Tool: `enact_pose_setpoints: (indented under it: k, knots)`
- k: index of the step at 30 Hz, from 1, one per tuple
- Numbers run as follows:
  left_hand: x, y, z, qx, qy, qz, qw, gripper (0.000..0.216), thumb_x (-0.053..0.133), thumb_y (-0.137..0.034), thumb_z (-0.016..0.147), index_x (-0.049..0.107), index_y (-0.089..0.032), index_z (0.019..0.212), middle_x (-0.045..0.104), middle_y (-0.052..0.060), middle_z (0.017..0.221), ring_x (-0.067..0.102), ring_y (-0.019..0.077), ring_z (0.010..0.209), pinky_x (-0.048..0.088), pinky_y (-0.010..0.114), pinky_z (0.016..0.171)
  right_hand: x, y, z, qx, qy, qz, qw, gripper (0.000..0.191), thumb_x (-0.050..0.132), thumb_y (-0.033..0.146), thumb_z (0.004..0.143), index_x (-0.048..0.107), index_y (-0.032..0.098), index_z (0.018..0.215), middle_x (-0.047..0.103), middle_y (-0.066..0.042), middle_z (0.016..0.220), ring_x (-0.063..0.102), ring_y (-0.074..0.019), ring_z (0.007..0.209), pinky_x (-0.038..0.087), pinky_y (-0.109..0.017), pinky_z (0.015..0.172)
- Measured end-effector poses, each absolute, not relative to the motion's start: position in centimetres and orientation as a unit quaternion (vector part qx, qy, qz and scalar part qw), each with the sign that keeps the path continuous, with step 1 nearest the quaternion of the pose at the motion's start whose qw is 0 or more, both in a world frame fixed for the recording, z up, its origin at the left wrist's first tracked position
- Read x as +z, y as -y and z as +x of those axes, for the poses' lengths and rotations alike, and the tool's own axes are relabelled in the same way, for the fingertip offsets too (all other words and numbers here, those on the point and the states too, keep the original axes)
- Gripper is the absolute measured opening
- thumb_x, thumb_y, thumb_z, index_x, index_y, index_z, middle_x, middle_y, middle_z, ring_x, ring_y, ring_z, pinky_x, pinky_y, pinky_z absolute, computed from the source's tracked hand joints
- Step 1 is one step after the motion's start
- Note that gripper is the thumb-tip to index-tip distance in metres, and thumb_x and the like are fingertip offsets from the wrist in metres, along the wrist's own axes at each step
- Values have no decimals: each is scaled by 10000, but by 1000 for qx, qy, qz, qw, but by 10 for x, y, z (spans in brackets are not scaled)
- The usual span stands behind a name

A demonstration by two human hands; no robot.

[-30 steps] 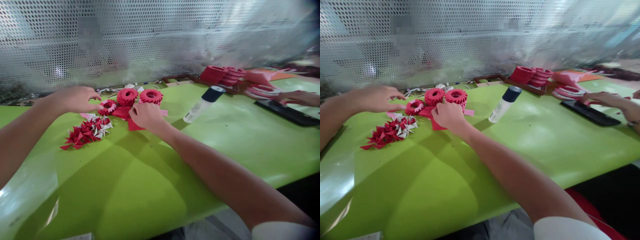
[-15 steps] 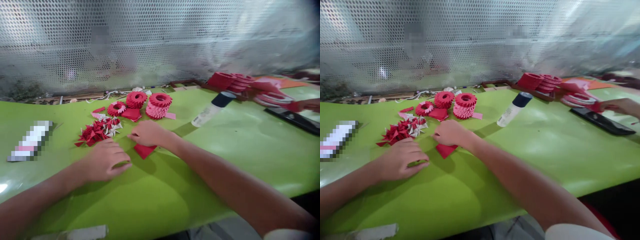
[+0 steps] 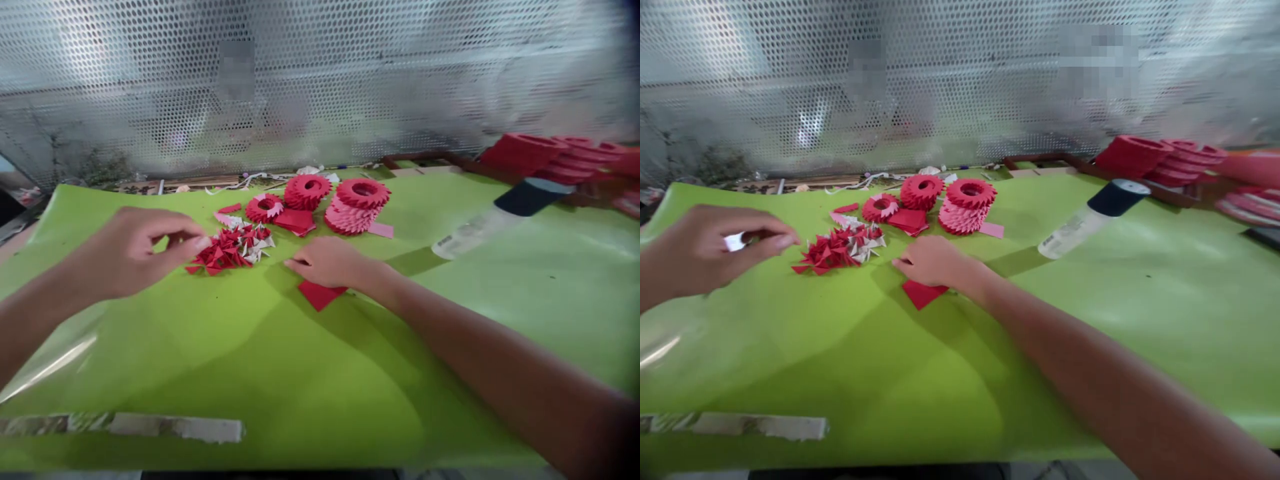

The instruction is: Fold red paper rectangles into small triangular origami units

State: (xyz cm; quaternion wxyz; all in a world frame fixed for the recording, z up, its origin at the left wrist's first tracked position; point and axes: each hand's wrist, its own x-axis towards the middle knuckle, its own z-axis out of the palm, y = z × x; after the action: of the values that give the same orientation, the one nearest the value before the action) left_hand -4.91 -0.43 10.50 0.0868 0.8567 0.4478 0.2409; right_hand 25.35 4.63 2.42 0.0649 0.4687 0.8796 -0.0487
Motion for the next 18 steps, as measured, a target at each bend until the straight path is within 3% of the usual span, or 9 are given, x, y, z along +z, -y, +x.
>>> enact_pose_setpoints:
  k: [2, 6, 12, 18]
  knots:
    - [101, 21, -70, 244, -462, 849, 73, 200, 648, -457, 892, 791, -318, 869, 786, -12, 802, 679, 192, 628, 428, 232, 480, 22, -48, 254, -39, -882, 466, 60, 566, 339, 476, 1030, 742, 138, 819, 706, -127, 741, 602, -212, 592, 369, -321, 574]
    - [85, 42, -79, 280, -442, 849, 74, 177, 642, -385, 881, 772, -285, 812, 760, -15, 674, 659, 156, 531, 422, 204, 441, 18, -51, 253, -23, -885, 462, 56, 571, 330, 479, 1031, 737, 142, 814, 697, -118, 726, 596, -213, 605, 341, -317, 567]
    - [92, 38, -24, 300, -393, 858, 136, 270, 581, -374, 960, 776, -222, 850, 766, 10, 735, 673, 137, 591, 454, 194, 488, 24, -42, 244, -11, -895, 444, 53, 517, 376, 436, 1014, 720, 165, 739, 673, -86, 677, 520, -176, 560, 274, -305, 554]
    - [88, 36, 33, 347, -307, 863, 202, 454, 513, -413, 1008, 715, -183, 673, 694, 19, 597, 601, 109, 485, 364, 207, 407, 30, -33, 243, -50, -894, 444, 36, 522, 395, 419, 1015, 709, 168, 682, 651, -71, 650, 473, -132, 539, 239, -305, 549]
